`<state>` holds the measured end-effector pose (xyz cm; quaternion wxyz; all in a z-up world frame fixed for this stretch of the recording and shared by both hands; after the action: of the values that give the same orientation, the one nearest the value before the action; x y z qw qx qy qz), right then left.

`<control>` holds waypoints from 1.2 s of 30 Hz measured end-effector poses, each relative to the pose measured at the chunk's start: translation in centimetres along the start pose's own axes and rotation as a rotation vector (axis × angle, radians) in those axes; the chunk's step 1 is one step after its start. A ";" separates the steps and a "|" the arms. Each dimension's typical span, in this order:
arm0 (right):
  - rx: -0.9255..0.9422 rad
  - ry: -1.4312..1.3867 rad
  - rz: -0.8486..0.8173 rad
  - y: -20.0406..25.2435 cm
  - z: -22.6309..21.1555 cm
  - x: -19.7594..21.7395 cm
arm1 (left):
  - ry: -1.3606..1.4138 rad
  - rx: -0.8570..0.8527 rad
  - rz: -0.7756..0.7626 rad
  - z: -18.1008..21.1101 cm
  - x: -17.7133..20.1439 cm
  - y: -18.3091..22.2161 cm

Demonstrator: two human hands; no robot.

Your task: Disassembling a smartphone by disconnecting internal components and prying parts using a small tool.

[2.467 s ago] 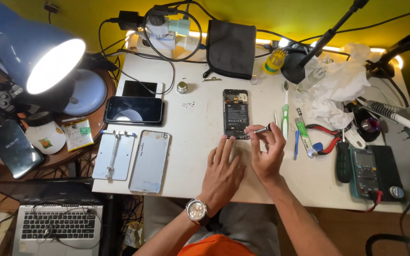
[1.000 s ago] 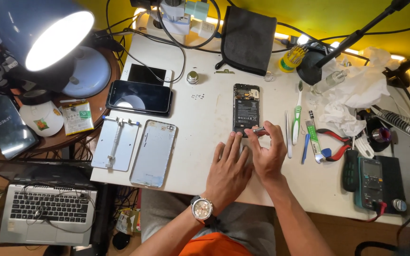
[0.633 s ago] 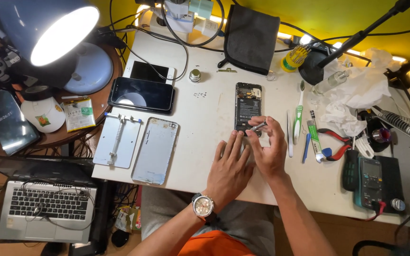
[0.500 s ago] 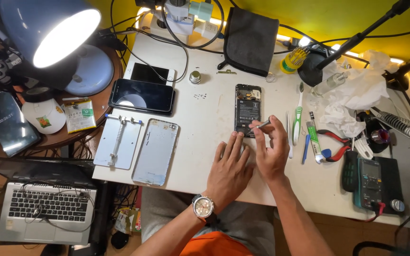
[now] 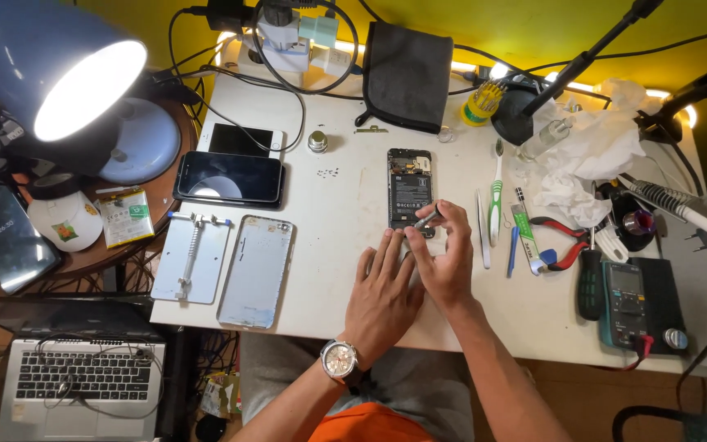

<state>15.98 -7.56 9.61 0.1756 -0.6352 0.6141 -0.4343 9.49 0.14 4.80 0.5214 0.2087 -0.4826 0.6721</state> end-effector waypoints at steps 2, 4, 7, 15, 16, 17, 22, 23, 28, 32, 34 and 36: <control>0.004 0.019 0.020 0.3 0.6 0.2 | -0.007 0.002 -0.021 -0.1 -0.4 0.2; 0.007 0.039 0.041 -0.1 0.2 0.4 | -0.014 0.001 -0.042 -0.1 -0.7 0.2; -0.080 -0.111 0.007 -0.9 0.3 0.0 | -0.014 -0.004 -0.042 0.1 -0.3 -0.1; -0.107 -0.134 0.014 -0.7 -0.1 0.2 | 0.009 0.017 -0.073 0.0 -0.7 -0.1; -0.108 -0.134 0.014 -0.5 0.4 0.2 | 0.009 0.018 -0.074 0.1 -0.5 -0.2; -0.069 -0.066 0.015 -0.3 0.6 0.2 | 0.007 0.022 -0.076 0.2 -0.3 -0.3; -0.049 -0.034 0.013 0.1 1.1 0.2 | -0.014 0.026 -0.078 0.0 -0.8 -0.1; -0.081 -0.099 -0.007 -0.4 0.4 0.1 | -0.014 0.028 -0.077 0.0 -0.7 -0.1; -0.061 -0.048 -0.052 -0.3 0.5 -0.1 | 0.010 0.034 -0.081 0.0 -0.3 -0.1; -0.081 -0.049 -0.067 -0.3 0.5 -0.2 | 0.004 0.033 -0.082 -0.2 -0.8 0.1; -0.118 -0.117 -0.076 -0.6 0.2 -0.3 | 0.008 0.032 -0.080 -0.1 -0.5 0.0; -0.094 -0.049 -0.086 -0.5 0.3 -0.3 | 0.016 0.034 -0.088 0.0 -0.2 -0.1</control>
<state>16.58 -7.26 9.71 0.1417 -0.6788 0.6016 -0.3965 9.66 0.07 4.74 0.5507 0.2330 -0.4572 0.6583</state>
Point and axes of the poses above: each hand's wrist, its own y-axis away from the middle knuckle, its own x-axis out of the back of the hand, z = x × y, the point moved 10 cm from there along -y, towards the middle knuckle, and after that the axes turned 4 degrees about z, right-handed, at the moved point
